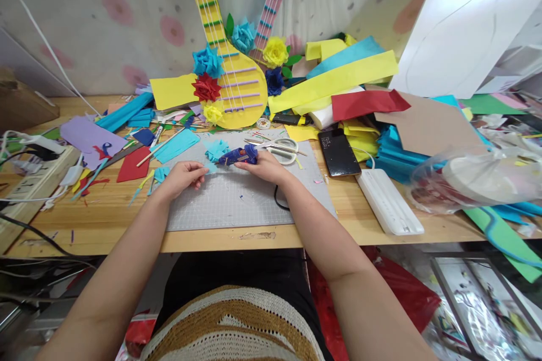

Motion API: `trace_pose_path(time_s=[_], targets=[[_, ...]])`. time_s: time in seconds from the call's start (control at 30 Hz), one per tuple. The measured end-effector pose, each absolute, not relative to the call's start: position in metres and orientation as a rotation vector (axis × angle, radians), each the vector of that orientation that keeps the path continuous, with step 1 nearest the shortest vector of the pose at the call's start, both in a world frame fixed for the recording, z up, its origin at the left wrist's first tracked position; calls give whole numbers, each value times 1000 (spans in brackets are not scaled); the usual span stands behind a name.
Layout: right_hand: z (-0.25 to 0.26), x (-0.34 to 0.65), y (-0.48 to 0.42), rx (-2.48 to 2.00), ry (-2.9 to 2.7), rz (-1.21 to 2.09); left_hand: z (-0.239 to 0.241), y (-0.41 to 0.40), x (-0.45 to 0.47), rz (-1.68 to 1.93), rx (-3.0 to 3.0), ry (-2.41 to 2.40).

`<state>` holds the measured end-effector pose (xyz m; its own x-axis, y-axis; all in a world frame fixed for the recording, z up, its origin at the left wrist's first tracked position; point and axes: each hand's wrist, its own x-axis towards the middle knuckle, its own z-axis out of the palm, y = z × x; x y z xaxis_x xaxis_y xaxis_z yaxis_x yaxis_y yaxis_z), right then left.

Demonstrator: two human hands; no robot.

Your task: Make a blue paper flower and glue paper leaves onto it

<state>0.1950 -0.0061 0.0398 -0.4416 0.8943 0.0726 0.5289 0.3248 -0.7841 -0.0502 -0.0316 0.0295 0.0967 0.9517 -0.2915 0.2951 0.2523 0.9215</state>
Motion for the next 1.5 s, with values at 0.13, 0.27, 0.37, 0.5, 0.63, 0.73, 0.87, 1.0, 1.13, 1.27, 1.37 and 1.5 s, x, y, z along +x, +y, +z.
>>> trace_pose_path(time_s=[0.13, 0.27, 0.37, 0.5, 0.63, 0.73, 0.87, 1.0, 1.13, 1.27, 1.37, 1.5], targets=[[39, 195, -5, -1223, -2108, 959, 31, -32, -49, 753, 1249, 1423], [39, 196, -5, -1234, -2069, 996, 33, -34, -50, 740, 1260, 1407], [42, 200, -6, -1302, -1957, 1113, 35, -35, -52, 741, 1261, 1374], [48, 205, -7, -1162, -1809, 1339, 35, -35, -52, 844, 1223, 1378], [48, 209, -4, -1019, -1624, 1404, 31, -33, -51, 1058, 1202, 1465], [45, 210, 0, -1027, -1508, 1431, 31, -29, -52, 1202, 1303, 1566], [41, 211, 4, -1019, -1420, 1447, 39, -22, -55, 1257, 1855, 1759], [43, 210, 3, -989, -1360, 1466, 46, -10, -56, 1141, 2402, 1724], [47, 208, 0, -993, -1330, 1476, 43, 0, -58, 1051, 2614, 1600], [49, 208, 0, -996, -1326, 1469, 41, 6, -58, 1009, 2696, 1507], [48, 209, 0, -992, -1325, 1470, 42, 9, -57, 962, 2744, 1445], [48, 208, 1, -1009, -1311, 1466, 38, 14, -59, 993, 2839, 1359]])
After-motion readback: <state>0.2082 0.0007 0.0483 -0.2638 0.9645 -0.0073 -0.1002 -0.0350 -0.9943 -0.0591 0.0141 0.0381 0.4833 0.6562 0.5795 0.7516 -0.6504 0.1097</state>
